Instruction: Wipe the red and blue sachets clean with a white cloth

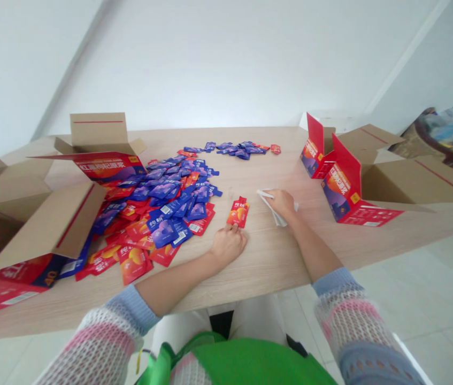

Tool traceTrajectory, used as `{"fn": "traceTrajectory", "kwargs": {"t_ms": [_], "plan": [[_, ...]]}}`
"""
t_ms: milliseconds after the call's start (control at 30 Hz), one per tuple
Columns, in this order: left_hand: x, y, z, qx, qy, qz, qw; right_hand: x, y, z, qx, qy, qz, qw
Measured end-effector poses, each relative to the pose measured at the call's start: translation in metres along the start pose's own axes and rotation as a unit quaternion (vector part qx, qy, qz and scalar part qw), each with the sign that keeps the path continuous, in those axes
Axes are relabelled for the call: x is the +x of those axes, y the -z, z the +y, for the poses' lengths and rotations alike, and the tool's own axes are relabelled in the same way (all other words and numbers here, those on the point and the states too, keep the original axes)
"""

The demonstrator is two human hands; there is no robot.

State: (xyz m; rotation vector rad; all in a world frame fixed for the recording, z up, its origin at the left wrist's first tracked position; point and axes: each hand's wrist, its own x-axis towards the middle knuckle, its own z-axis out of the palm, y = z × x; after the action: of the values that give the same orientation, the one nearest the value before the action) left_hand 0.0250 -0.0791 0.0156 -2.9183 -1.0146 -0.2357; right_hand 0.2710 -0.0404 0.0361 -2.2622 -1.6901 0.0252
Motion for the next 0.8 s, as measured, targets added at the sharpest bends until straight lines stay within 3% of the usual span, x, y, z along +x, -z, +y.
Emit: {"fn": "traceTrajectory", "kwargs": {"t_ms": [100, 200, 300, 400, 567, 800], "plan": [[0.000, 0.000, 0.000, 0.004, 0.008, 0.011, 1.000, -0.007, 0.012, -0.004, 0.032, 0.053, 0.008, 0.998], [0.000, -0.003, 0.004, 0.022, -0.002, 0.021, 1.000, -0.018, 0.014, -0.022, 0.070, 0.161, 0.003, 0.984], [0.000, -0.005, 0.005, 0.019, 0.000, 0.019, 1.000, -0.029, 0.002, -0.041, 0.098, 0.276, -0.044, 0.955], [-0.002, -0.003, 0.004, 0.017, -0.001, 0.003, 1.000, -0.038, -0.016, -0.055, 0.112, 0.332, -0.101, 0.931], [0.003, 0.005, 0.012, 0.020, -0.017, -0.043, 0.999, -0.032, -0.034, -0.058, 0.119, 0.301, -0.119, 0.939], [0.008, 0.008, 0.013, -0.002, 0.022, -0.054, 0.998, -0.008, -0.042, -0.043, 0.053, 0.126, -0.022, 0.990]]}}
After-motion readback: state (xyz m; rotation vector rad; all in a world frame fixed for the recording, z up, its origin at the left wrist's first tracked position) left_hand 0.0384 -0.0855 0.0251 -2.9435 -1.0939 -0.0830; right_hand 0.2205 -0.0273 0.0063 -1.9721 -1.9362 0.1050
